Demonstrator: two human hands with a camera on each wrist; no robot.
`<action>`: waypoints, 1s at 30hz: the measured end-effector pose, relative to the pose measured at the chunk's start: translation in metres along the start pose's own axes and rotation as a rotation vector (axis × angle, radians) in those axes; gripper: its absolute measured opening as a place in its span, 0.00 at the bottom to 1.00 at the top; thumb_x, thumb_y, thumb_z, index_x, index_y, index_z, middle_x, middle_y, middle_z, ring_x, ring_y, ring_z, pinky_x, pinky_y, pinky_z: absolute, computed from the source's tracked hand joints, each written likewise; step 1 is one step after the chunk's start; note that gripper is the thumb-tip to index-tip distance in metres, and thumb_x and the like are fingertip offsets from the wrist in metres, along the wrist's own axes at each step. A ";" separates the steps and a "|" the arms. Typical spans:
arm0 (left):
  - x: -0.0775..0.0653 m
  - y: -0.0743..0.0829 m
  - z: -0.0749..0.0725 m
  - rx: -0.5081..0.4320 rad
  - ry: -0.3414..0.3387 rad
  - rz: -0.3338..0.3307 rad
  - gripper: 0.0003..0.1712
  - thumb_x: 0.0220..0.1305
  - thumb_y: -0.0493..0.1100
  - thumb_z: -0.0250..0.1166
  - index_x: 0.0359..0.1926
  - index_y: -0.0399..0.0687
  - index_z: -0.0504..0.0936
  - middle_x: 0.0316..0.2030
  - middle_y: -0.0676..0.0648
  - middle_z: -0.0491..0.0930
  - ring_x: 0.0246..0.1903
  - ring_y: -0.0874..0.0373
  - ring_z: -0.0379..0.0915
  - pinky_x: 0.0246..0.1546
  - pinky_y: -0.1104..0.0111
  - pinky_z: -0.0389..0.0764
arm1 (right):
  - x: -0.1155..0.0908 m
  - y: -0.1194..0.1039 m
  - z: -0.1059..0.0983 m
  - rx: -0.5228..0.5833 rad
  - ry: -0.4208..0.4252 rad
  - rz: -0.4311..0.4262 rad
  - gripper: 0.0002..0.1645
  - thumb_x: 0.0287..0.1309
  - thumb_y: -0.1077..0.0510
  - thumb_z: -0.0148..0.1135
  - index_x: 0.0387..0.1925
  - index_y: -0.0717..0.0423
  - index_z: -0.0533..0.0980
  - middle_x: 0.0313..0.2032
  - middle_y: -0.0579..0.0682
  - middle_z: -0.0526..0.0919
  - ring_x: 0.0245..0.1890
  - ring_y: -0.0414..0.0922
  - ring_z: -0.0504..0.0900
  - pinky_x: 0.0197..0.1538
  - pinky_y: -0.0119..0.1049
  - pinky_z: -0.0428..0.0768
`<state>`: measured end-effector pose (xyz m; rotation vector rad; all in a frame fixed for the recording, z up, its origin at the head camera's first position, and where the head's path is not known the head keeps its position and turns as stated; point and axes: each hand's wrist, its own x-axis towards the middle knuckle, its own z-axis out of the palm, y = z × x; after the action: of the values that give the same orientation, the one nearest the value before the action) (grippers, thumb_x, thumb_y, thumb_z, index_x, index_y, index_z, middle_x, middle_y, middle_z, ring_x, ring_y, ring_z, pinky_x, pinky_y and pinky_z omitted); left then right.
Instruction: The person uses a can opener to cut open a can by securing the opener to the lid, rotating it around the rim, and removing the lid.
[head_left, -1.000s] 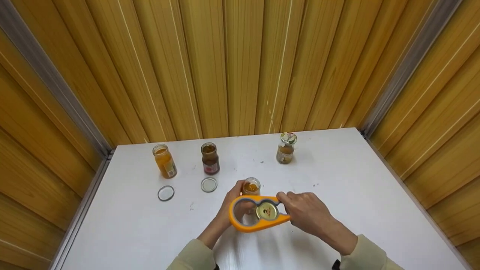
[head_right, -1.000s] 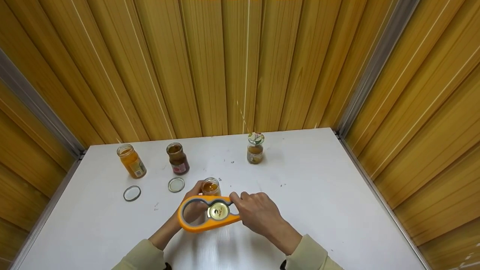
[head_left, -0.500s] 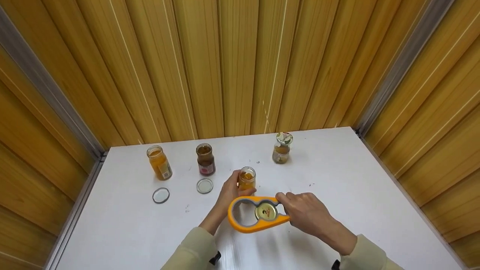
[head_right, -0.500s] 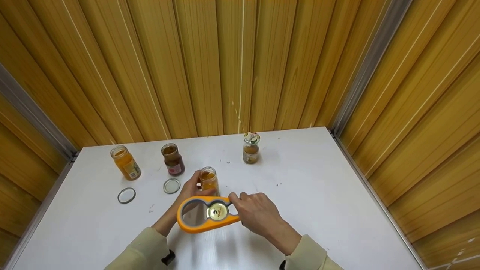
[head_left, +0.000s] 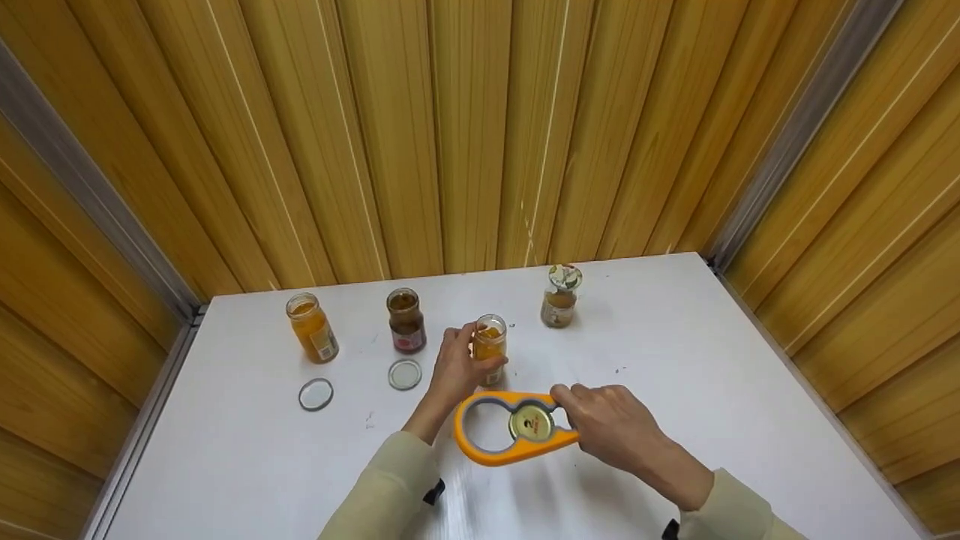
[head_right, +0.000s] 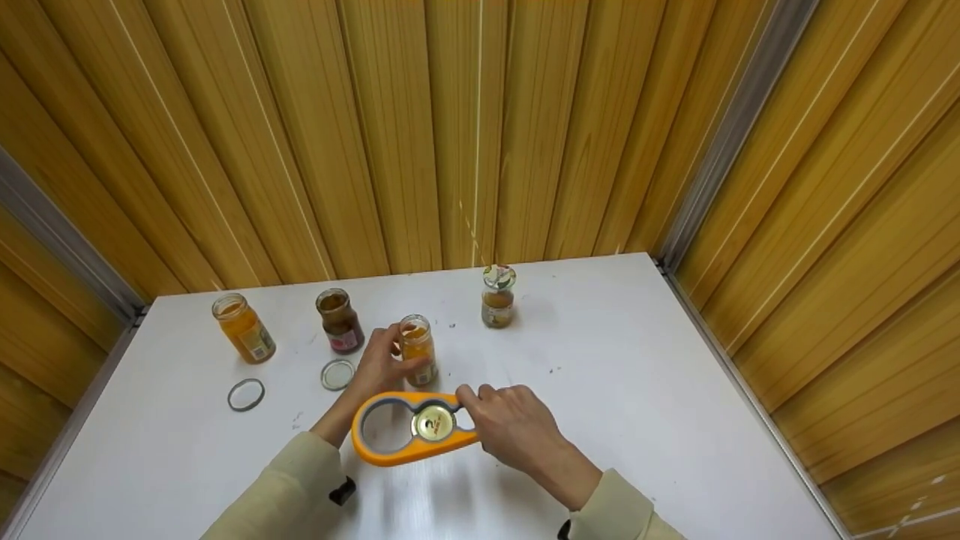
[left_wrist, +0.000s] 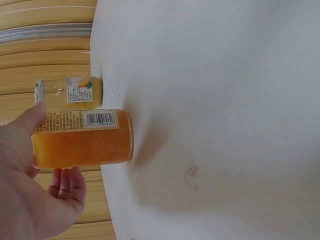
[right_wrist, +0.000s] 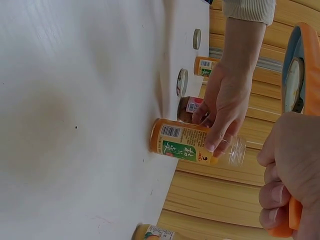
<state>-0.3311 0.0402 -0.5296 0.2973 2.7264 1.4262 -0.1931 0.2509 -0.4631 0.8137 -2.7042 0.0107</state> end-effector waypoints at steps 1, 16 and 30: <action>0.002 0.001 0.000 0.006 0.006 -0.013 0.41 0.47 0.57 0.73 0.62 0.57 0.67 0.48 0.49 0.64 0.50 0.54 0.65 0.55 0.60 0.69 | 0.000 0.000 0.000 -0.001 -0.006 0.004 0.21 0.43 0.63 0.67 0.38 0.46 0.69 0.24 0.42 0.80 0.14 0.36 0.70 0.19 0.28 0.71; 0.032 0.002 0.010 -0.042 0.110 -0.036 0.42 0.47 0.53 0.74 0.62 0.54 0.67 0.47 0.45 0.64 0.50 0.51 0.66 0.55 0.58 0.70 | 0.000 0.006 -0.002 0.006 -0.072 0.038 0.24 0.42 0.62 0.70 0.40 0.46 0.69 0.26 0.43 0.80 0.15 0.37 0.71 0.21 0.29 0.72; 0.059 0.001 0.008 -0.070 0.172 -0.071 0.37 0.49 0.50 0.73 0.58 0.48 0.68 0.49 0.44 0.66 0.52 0.52 0.66 0.56 0.60 0.69 | 0.002 0.007 -0.003 0.010 -0.051 0.027 0.23 0.41 0.62 0.70 0.38 0.46 0.69 0.25 0.42 0.80 0.15 0.36 0.69 0.20 0.28 0.71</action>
<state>-0.3879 0.0590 -0.5308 0.0769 2.7773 1.5937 -0.1975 0.2557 -0.4596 0.7907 -2.7651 0.0092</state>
